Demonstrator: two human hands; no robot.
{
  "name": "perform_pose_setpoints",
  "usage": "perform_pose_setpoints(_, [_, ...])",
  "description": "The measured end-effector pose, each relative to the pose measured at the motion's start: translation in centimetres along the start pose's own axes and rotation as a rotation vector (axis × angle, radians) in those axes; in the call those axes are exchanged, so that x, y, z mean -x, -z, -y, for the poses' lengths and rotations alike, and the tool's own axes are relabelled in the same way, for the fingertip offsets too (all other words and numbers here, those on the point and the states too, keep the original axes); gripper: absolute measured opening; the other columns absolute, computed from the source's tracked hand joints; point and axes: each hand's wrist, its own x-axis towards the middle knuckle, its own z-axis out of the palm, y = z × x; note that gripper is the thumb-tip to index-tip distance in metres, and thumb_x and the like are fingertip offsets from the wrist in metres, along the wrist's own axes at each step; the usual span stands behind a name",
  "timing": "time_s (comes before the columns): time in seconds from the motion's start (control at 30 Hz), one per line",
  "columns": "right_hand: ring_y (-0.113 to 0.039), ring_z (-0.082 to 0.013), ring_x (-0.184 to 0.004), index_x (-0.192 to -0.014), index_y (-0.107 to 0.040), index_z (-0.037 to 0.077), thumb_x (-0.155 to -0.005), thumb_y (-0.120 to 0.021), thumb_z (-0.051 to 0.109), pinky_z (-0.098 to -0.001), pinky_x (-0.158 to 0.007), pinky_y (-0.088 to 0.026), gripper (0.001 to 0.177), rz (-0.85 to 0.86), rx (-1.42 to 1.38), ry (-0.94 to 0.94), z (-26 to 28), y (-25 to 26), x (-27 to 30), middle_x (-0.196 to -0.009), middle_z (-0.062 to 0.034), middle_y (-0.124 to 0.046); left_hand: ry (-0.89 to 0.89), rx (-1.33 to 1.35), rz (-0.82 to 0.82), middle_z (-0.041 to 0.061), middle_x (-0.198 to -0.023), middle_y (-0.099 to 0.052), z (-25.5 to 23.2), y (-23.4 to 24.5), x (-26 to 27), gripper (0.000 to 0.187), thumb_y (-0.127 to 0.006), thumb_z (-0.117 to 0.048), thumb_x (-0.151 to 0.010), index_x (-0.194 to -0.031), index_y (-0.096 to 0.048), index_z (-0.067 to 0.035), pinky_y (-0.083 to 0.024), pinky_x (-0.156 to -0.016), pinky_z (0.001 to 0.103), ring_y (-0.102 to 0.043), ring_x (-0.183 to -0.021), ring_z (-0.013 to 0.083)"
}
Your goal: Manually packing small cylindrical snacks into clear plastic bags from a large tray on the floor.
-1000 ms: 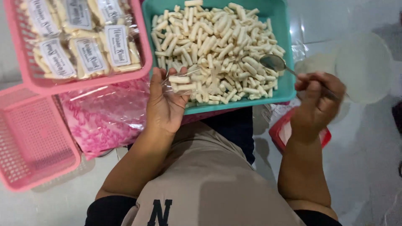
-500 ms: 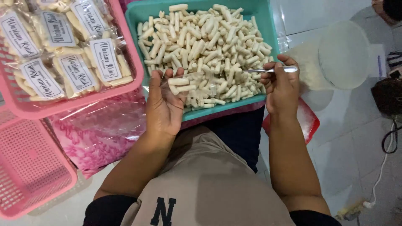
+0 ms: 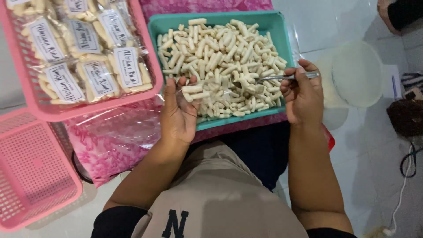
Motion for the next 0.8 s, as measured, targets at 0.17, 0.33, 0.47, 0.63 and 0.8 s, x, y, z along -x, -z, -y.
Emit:
perform_pose_setpoints(0.17, [-0.075, -0.0172, -0.074, -0.132, -0.053, 0.016, -0.111, -0.055, 0.015, -0.0252, -0.068, -0.068, 0.021, 0.034, 0.027, 0.016, 2.2, -1.7, -0.1, -0.098, -0.0118, -0.073, -0.028, -0.003, -0.004, 0.001, -0.105, -0.075, 0.1, -1.1, 0.4, 0.012, -0.066, -0.031, -0.102, -0.102, -0.069, -0.020, -0.064, -0.091, 0.045, -0.072, -0.115, 0.0286])
perform_pose_setpoints(0.33, [-0.072, -0.0175, -0.069, -0.133, -0.049, 0.014, -0.113, -0.049, 0.011, -0.0242, -0.064, -0.066, 0.020, 0.104, 0.108, 0.091, 4.0, -5.4, 1.4, -0.092, -0.0129, -0.070, -0.029, -0.014, -0.023, 0.001, -0.105, -0.075, 0.8, -3.5, 1.6, 0.013, -0.067, -0.031, -0.101, -0.100, -0.069, -0.019, -0.063, -0.093, 0.047, -0.070, -0.117, 0.0280])
perform_pose_setpoints(0.47, [-0.072, -0.0226, -0.072, -0.135, -0.045, 0.009, -0.114, -0.050, 0.010, -0.0287, -0.065, -0.066, 0.022, 0.214, 0.244, 0.287, 4.6, -7.6, 2.9, -0.096, -0.0194, -0.068, 0.004, -0.067, -0.031, 0.000, -0.109, -0.073, 1.1, -4.4, 1.4, 0.018, -0.068, -0.036, -0.100, -0.099, -0.068, -0.018, -0.064, -0.090, 0.046, -0.069, -0.120, 0.0275])
perform_pose_setpoints(0.63, [-0.073, -0.0271, -0.079, -0.135, -0.043, 0.001, -0.115, -0.047, 0.005, -0.0362, -0.068, -0.066, 0.021, 0.347, 0.396, 0.521, 5.7, -8.8, 3.8, -0.100, -0.0255, -0.068, 0.015, -0.037, -0.084, 0.003, -0.107, -0.073, 1.3, -5.2, 0.6, 0.020, -0.069, -0.034, -0.099, -0.101, -0.068, -0.014, -0.064, -0.091, 0.053, -0.071, -0.116, 0.0313])
perform_pose_setpoints(0.8, [-0.073, -0.0271, -0.079, -0.128, -0.045, -0.005, -0.113, -0.048, 0.004, -0.0375, -0.071, -0.064, 0.018, 0.459, 0.410, 0.797, 7.0, -8.8, 4.2, -0.102, -0.0279, -0.071, 0.131, -0.039, -0.091, 0.003, -0.112, -0.062, 1.6, -3.7, -0.7, 0.029, -0.072, -0.043, -0.095, -0.099, -0.058, -0.018, -0.060, -0.099, 0.056, -0.061, -0.084, 0.0234])
